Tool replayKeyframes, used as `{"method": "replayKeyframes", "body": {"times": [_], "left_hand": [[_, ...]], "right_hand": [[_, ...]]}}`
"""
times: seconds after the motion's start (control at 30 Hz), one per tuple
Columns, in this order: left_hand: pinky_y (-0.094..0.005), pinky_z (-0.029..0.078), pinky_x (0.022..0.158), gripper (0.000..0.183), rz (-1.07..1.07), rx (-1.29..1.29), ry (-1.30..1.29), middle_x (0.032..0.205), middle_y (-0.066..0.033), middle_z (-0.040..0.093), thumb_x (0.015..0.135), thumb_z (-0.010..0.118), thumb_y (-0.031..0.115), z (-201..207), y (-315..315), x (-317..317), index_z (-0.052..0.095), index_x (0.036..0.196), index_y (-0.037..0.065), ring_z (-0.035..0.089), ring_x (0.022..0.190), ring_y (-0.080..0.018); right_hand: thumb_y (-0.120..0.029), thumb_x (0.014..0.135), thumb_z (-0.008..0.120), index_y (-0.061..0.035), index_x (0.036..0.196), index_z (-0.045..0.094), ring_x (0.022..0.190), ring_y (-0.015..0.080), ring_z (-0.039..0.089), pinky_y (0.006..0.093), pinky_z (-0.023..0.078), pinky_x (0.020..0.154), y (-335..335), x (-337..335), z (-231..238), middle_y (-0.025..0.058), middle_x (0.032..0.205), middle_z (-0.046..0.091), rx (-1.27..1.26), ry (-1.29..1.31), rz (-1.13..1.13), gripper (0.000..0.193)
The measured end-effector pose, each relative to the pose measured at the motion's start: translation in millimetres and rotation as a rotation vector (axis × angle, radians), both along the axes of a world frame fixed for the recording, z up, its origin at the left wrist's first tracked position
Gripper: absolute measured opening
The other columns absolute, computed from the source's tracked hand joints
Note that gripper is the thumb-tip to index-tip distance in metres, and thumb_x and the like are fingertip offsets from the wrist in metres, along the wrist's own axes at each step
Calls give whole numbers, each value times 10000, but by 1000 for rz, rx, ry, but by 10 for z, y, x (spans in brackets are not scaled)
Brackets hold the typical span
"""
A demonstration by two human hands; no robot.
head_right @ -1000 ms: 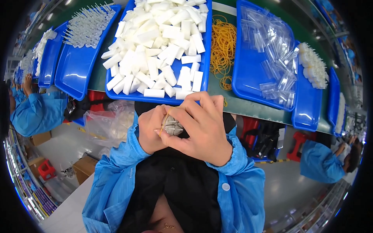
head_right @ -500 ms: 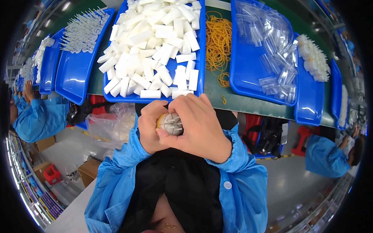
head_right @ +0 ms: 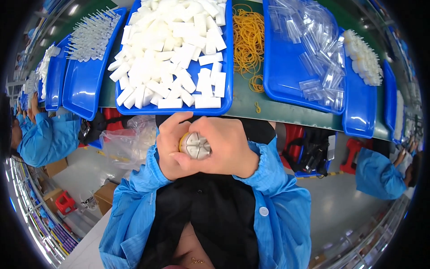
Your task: The person slides clear plastic sleeves onto white components assembled on a base, secures the bundle with a rubber band, and fits clear plastic sleeves onto another set of white components.
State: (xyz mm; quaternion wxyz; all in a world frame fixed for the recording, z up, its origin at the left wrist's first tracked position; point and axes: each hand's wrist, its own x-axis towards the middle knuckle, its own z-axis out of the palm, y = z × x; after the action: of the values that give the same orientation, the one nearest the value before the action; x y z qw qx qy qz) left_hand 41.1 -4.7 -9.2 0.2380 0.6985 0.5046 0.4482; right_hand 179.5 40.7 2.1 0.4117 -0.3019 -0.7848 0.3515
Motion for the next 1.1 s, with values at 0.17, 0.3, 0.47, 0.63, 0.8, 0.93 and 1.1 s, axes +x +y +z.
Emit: {"method": "replayKeyframes", "body": {"times": [0.17, 0.3, 0.47, 0.63, 0.8, 0.93, 1.1], "left_hand": [[-296, 502, 594, 529, -41, -75, -318, 855, -186, 605, 701, 650, 110, -197, -109, 63, 413, 1151, -36, 636, 689, -285], [-291, 505, 609, 509, -23, 56, -232, 918, -198, 598, 716, 627, 104, -172, -14, 80, 414, 1157, -36, 640, 704, -279], [-291, 504, 653, 590, -30, -37, -207, 932, -200, 602, 700, 644, 94, -101, 22, 103, 367, 1207, -23, 643, 755, -305], [-339, 435, 842, 871, -385, -375, -386, 1008, -225, 595, 654, 727, 58, 255, 129, -100, 191, 1337, 1, 587, 980, -337], [-335, 405, 891, 824, -547, -331, -327, 1087, -226, 568, 662, 732, 38, 255, 134, -187, 248, 1325, -34, 565, 1035, -340], [-346, 423, 881, 757, -518, -342, -415, 1099, -191, 575, 656, 734, 9, 225, 103, -240, 312, 1283, -29, 573, 1038, -297], [-358, 427, 901, 745, -254, -259, -440, 1118, -174, 552, 630, 764, 27, 206, 25, -242, 364, 1258, 1, 555, 1049, -257]], "right_hand": [[-229, 598, 730, -28, 710, 525, 441, 229, 522, 287, 414, 420, -1, -48, -41, 75, 547, 498, 147, 124, -19, 308], [-230, 609, 726, -29, 713, 529, 449, 231, 529, 291, 417, 422, 17, -18, -78, 79, 555, 510, 178, 79, -42, 300], [-218, 635, 716, -35, 723, 536, 487, 256, 553, 293, 438, 445, 90, 19, -50, 97, 584, 540, 17, 101, 1, 272], [-205, 680, 730, -36, 825, 529, 589, 101, 564, 235, 431, 517, 172, 227, 52, 52, 658, 563, -361, 180, 87, 300], [-220, 753, 693, -37, 866, 522, 625, 57, 515, 217, 395, 520, 180, 256, 47, 28, 682, 557, -586, 211, 208, 275], [-192, 713, 708, -47, 1059, 478, 621, 61, 482, 207, 372, 526, 86, 248, 58, 7, 712, 527, -763, 337, 222, 440], [-198, 586, 774, -75, 1306, 332, 878, 202, 487, 277, 422, 630, 75, 332, 139, 98, 1085, 444, -261, 141, 236, 853]]}}
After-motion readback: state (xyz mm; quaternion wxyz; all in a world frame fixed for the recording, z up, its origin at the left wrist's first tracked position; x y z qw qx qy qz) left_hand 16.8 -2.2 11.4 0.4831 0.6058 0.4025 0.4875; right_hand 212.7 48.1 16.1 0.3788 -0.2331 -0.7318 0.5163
